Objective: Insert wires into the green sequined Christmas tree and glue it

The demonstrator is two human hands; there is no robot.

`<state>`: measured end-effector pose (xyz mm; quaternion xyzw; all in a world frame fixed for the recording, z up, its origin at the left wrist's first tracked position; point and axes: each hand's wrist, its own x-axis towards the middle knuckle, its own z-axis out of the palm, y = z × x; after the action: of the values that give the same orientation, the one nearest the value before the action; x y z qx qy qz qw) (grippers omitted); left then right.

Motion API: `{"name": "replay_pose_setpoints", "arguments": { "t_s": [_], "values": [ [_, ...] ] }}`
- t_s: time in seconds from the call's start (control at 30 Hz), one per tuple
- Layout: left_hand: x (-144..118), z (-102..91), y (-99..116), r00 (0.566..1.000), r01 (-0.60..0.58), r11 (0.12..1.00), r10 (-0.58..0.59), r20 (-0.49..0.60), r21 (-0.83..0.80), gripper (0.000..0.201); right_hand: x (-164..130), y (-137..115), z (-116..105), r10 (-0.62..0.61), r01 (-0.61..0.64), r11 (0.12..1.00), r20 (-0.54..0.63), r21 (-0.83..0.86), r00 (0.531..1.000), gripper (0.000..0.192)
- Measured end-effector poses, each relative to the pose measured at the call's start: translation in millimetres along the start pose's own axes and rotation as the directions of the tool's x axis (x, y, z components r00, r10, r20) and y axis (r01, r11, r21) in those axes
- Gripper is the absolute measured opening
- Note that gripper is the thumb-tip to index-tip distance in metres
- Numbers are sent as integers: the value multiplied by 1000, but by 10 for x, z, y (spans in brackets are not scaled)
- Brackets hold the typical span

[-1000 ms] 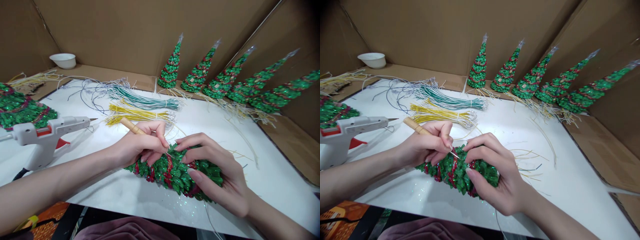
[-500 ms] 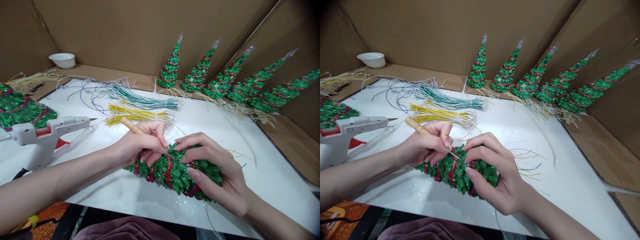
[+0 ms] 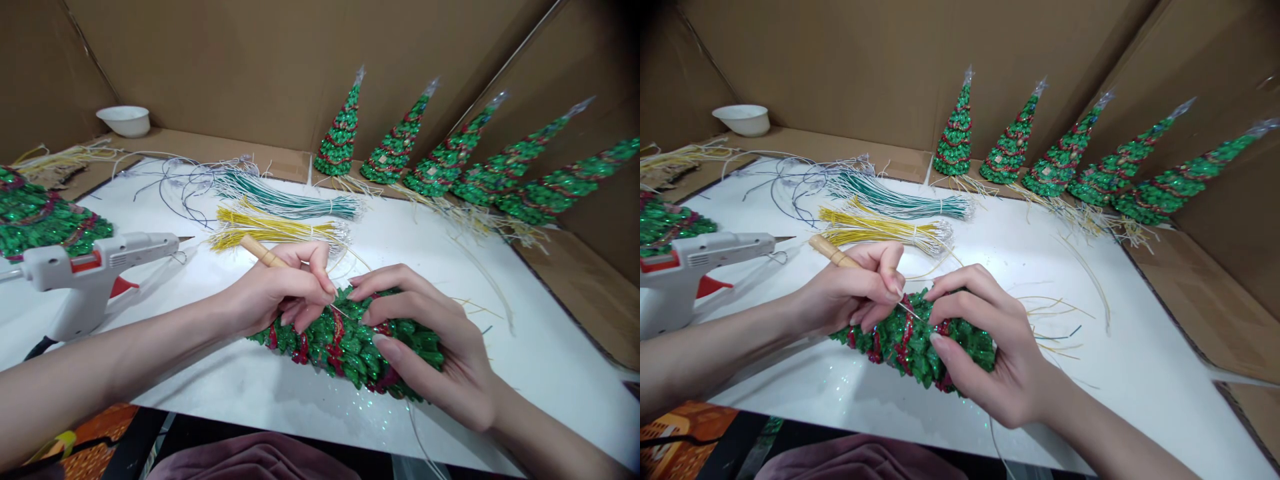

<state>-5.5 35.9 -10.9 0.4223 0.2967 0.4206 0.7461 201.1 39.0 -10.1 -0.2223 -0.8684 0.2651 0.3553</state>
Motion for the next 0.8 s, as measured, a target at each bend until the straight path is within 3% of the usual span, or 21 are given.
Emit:
{"name": "replay_pose_setpoints", "arguments": {
  "t_s": [0.2,0.4,0.8],
  "values": [
    [-5,31,23,1000,11,1000,-11,28,4,14,4,-7,-2,2,-2,1000,5,5,1000,15],
    [-21,31,28,997,-45,999,45,-60,7,15,-6,-6,-9,10,-10,1000,11,3,1000,16],
    [-25,19,24,997,-71,992,72,-13,108,13,-13,4,-2,25,-25,1000,-1,13,1000,15]
  ]
}}
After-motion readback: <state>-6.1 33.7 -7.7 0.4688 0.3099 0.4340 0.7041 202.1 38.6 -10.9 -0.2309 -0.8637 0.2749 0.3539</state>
